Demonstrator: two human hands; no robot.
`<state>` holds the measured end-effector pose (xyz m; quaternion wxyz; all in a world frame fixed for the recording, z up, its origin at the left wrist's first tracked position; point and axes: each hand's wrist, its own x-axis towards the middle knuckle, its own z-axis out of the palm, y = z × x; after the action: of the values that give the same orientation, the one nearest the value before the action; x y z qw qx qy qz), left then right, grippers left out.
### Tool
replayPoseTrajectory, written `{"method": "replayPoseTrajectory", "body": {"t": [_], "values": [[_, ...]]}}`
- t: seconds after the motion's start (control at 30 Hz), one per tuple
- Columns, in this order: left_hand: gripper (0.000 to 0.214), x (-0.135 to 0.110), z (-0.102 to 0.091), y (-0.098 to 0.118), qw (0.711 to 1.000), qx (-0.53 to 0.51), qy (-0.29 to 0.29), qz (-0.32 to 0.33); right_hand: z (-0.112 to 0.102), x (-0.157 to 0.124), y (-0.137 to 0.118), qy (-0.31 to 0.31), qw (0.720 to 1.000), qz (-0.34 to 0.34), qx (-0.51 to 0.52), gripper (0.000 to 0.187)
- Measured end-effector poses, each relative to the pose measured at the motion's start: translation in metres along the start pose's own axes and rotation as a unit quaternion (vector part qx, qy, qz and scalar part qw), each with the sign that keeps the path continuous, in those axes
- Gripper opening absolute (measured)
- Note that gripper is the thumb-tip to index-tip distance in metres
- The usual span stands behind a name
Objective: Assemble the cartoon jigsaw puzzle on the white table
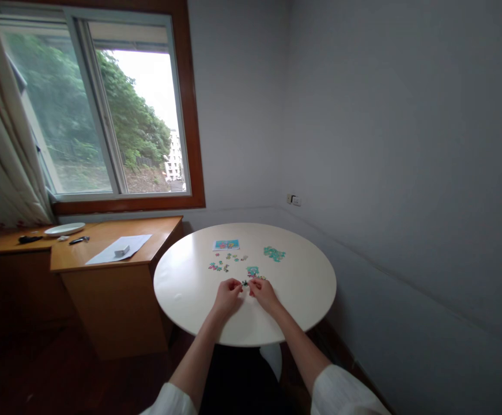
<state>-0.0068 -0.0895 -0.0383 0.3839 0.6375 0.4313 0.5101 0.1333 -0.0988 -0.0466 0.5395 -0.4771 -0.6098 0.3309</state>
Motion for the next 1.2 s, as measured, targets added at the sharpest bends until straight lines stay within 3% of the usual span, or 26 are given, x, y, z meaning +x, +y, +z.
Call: {"method": "replayPoseTrajectory", "body": {"t": [0.4, 0.67, 1.2], "values": [[0.011, -0.0018, -0.0004, 0.0022, 1.0, 0.025, -0.016, 0.011, -0.0004, -0.0008, -0.0006, -0.004, 1.0, 0.009, 0.004, 0.019], [0.011, -0.0022, -0.001, 0.0028, 1.0, 0.02, -0.006, 0.012, 0.0002, 0.0021, 0.0039, 0.022, 1.0, 0.019, 0.003, 0.02], [0.012, -0.0019, -0.0008, 0.0024, 1.0, 0.018, -0.015, 0.014, -0.0005, -0.0017, -0.0012, 0.013, 1.0, 0.012, 0.007, 0.021]]}}
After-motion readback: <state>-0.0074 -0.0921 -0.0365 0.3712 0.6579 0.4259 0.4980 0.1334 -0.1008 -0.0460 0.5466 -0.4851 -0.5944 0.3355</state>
